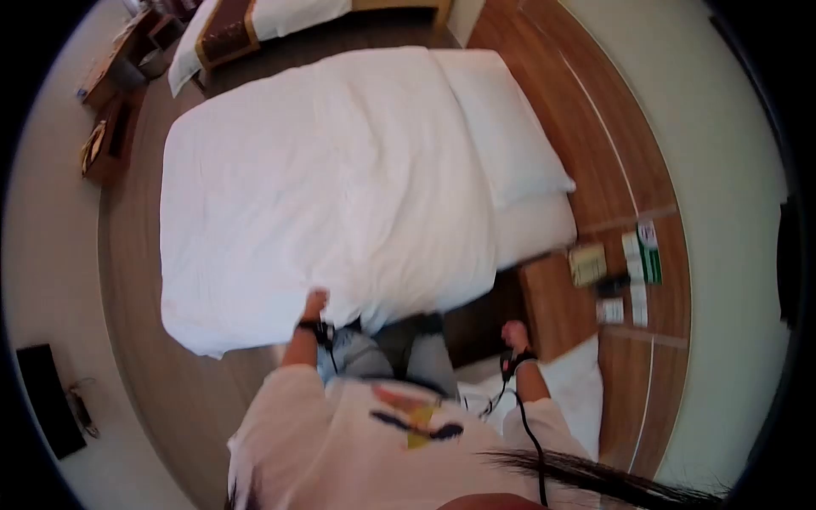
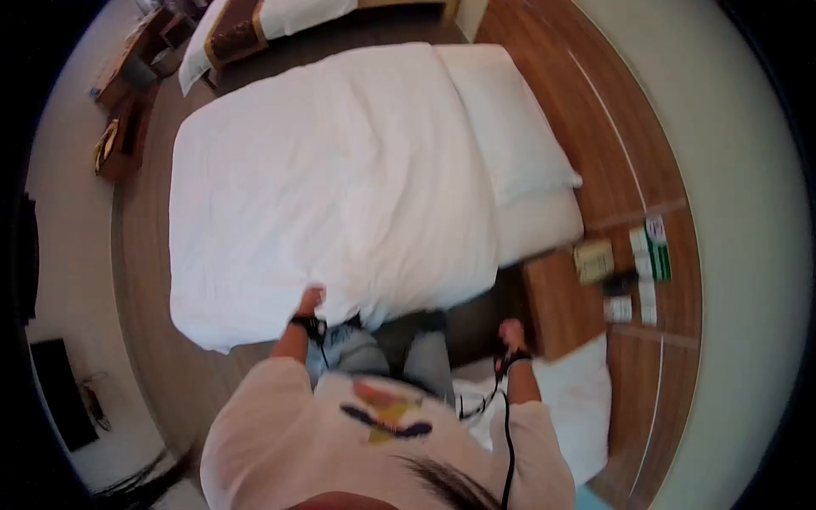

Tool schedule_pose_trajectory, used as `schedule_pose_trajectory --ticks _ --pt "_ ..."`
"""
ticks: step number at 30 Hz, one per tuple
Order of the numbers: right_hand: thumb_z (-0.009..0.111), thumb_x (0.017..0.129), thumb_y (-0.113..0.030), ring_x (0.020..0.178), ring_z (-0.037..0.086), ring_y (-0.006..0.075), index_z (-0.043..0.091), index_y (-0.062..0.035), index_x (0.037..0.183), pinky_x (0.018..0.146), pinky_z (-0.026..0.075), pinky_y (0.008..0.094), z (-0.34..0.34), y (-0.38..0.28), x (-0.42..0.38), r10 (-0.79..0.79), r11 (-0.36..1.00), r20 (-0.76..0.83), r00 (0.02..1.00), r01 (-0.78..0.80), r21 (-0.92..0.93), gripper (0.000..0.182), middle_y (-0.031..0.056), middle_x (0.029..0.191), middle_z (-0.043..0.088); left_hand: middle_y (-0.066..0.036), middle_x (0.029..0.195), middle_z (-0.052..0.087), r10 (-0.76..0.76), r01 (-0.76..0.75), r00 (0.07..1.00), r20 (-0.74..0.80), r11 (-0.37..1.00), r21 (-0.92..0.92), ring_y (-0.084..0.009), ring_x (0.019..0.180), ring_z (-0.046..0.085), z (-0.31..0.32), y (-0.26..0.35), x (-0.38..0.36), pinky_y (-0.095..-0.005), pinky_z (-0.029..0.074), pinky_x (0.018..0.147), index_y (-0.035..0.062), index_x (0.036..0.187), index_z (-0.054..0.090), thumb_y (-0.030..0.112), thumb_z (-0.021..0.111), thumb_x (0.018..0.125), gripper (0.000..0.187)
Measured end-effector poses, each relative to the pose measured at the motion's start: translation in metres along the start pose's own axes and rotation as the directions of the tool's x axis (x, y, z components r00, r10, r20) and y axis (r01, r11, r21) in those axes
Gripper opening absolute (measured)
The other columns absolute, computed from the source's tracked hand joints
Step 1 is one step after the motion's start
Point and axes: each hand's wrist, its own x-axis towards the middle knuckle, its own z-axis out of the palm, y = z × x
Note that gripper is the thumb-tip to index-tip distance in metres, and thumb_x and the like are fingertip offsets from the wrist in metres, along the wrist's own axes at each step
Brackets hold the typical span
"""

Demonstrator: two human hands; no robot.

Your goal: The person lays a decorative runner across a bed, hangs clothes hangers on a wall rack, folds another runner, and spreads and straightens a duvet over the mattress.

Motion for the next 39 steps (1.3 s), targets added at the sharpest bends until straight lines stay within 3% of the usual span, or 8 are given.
schedule_pose_trajectory --ticks 3,9,16,21,29,32,36,39 --pt "0.045 0.069 -0.011 0.059 0.052 0.0187 0.051 -0.0024 0.074 0.049 0.041 0.0286 -0.004 0.016 0.041 0.473 0.871 -0.057 0.879 -0.476 -0.119 0.011 0.0100 0.069 0.053 -0.013 0.086 0.051 -0.171 0.272 0.940 -0.294 0.897 0.348 -0.0241 0.082 0.049 0.089 -0.024 -0.027 -0.0317 0.040 0.073 0.0002 0.096 0.045 0.026 0.067 0.054 0.054" --pt "0.054 0.064 -0.012 0.078 0.051 0.0245 0.050 0.0024 0.083 0.069 0.040 0.0312 -0.015 -0.082 0.108 0.500 0.863 0.119 0.858 -0.506 0.016 0.024 0.0118 0.079 0.054 -0.023 0.112 0.030 -0.088 0.253 0.865 -0.494 0.927 0.277 -0.0311 0.107 0.028 0.170 -0.032 -0.014 -0.0342 0.023 0.091 -0.0101 0.112 0.022 0.026 0.075 0.043 0.094" --pt "0.067 0.057 -0.015 0.109 0.029 0.0249 0.011 0.0027 0.119 0.090 0.026 0.0302 0.015 -0.025 0.168 0.523 0.843 0.178 0.834 -0.536 0.034 0.086 0.0192 0.120 0.024 -0.021 0.095 0.048 -0.123 0.217 0.836 -0.534 0.969 0.117 -0.0301 0.087 0.048 0.197 0.006 -0.021 -0.0326 0.038 0.076 -0.0012 0.107 0.031 0.027 0.070 0.052 0.073" --pt "0.065 0.060 -0.008 0.107 0.032 0.0231 0.015 -0.0006 0.120 0.090 0.025 0.0298 0.024 -0.048 0.161 0.374 0.810 0.283 0.883 -0.459 0.365 0.078 0.0151 0.119 0.029 -0.017 0.090 0.053 -0.440 0.472 0.837 -0.326 0.881 0.025 -0.0286 0.085 0.050 0.225 -0.013 -0.048 -0.0334 0.039 0.072 0.0024 0.096 0.046 0.033 0.064 0.058 0.052" --pt "0.055 0.065 -0.011 0.081 0.047 0.0212 0.043 0.0034 0.099 0.073 0.038 0.0287 -0.039 -0.179 0.128 0.261 0.740 0.565 0.783 -0.538 0.404 0.039 0.0098 0.090 0.050 -0.012 0.089 0.054 -0.133 0.481 0.795 -0.592 0.732 0.482 -0.0272 0.086 0.049 0.213 0.107 -0.092 -0.0385 0.041 0.071 0.0121 0.094 0.052 0.043 0.050 0.065 0.042" --pt "0.046 0.070 -0.029 0.087 0.046 0.0223 0.042 0.0020 0.100 0.076 0.038 0.0312 -0.102 -0.242 0.094 0.239 0.596 0.585 0.775 -0.593 0.542 0.043 0.0109 0.097 0.047 -0.010 0.071 0.055 -0.076 0.273 0.754 -0.652 0.940 0.207 -0.0267 0.068 0.053 0.172 0.200 -0.148 -0.0345 0.042 0.057 0.0071 0.084 0.052 0.038 0.055 0.063 0.037" --pt "0.042 0.076 -0.033 0.094 0.044 0.0237 0.035 0.0009 0.111 0.080 0.037 0.0330 -0.109 -0.191 0.092 0.162 0.746 0.492 0.855 -0.432 0.506 0.050 0.0133 0.106 0.044 -0.008 0.067 0.054 0.598 0.073 0.268 -0.756 0.769 0.634 -0.0222 0.063 0.052 0.177 0.191 -0.172 -0.0294 0.040 0.056 0.0031 0.084 0.054 0.037 0.057 0.064 0.039" --pt "0.044 0.074 -0.044 0.097 0.041 0.0252 0.035 -0.0048 0.114 0.080 0.036 0.0352 -0.084 -0.134 0.097 0.266 0.483 0.632 0.728 -0.668 0.566 0.056 0.0105 0.112 0.041 -0.007 0.069 0.053 -0.233 -0.033 0.774 -0.589 0.914 -0.405 -0.0149 0.065 0.050 0.238 0.096 -0.147 -0.0256 0.039 0.060 0.0004 0.087 0.054 0.037 0.056 0.068 0.041"
